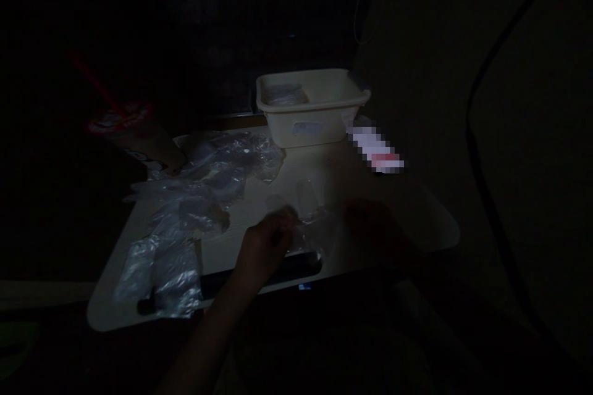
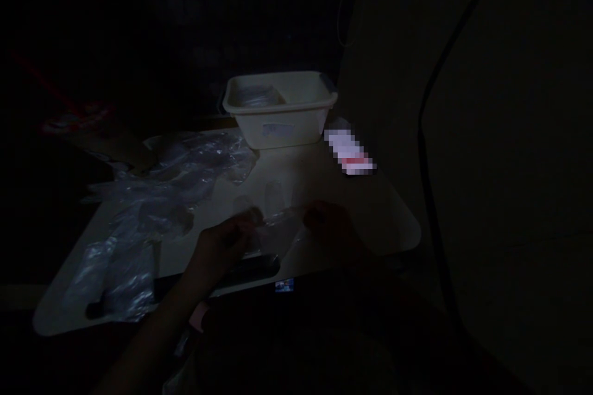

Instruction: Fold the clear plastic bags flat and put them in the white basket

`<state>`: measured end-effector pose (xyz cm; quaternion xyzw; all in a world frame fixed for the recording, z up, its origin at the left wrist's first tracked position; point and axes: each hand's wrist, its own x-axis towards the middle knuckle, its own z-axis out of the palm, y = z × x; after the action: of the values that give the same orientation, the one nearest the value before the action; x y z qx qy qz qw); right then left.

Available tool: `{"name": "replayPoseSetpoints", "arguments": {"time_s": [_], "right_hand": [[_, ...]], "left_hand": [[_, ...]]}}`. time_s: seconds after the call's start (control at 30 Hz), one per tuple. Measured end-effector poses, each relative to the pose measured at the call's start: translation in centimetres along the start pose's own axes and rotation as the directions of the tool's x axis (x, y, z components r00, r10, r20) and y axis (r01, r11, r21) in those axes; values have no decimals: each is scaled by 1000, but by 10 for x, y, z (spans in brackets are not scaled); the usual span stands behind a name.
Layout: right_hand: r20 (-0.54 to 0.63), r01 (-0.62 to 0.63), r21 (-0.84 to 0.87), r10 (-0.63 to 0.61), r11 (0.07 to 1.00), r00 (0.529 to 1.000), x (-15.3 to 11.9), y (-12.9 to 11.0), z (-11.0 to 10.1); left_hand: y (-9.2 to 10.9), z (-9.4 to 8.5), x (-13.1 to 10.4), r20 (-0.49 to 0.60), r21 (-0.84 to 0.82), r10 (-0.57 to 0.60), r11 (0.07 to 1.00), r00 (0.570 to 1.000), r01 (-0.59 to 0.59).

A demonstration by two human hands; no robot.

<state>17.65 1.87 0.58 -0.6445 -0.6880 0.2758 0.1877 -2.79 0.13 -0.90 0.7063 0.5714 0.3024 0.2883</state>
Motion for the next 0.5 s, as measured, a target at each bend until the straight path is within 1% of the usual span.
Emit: {"name": "replayPoseSetpoints", "arguments": {"time_s": [0.07, 0.13, 0.27, 0.37, 0.43, 0.5], "right_hand": [[6, -11, -18, 11, 1000, 1000, 0, -2, -1], [8, -8, -17, 8, 1000, 1000, 1, -3, -2], [-13, -6, -36, 6, 999, 1000, 1, -4, -1], [-24, -42, 42, 43, 998, 999, 2, -3, 0], [-10, -39, 92, 40, 995, 999, 2, -2, -1], [-3, -26, 96, 27, 995, 1000, 2, 0, -1]], "left_hand": [[0, 0, 1, -21, 12, -14, 1000, 1000, 15], [1, 0, 1, -32, -6, -53, 999, 998, 53], [0, 0, 2, -69, -114, -134, 985, 988, 126], [-1, 1, 1, -74, -225, -188, 960, 979, 167], [-1, 1, 1, -52, -266, -199, 947, 979, 179], [0, 1, 1, -41, -284, -198, 942, 979, 178]]}}
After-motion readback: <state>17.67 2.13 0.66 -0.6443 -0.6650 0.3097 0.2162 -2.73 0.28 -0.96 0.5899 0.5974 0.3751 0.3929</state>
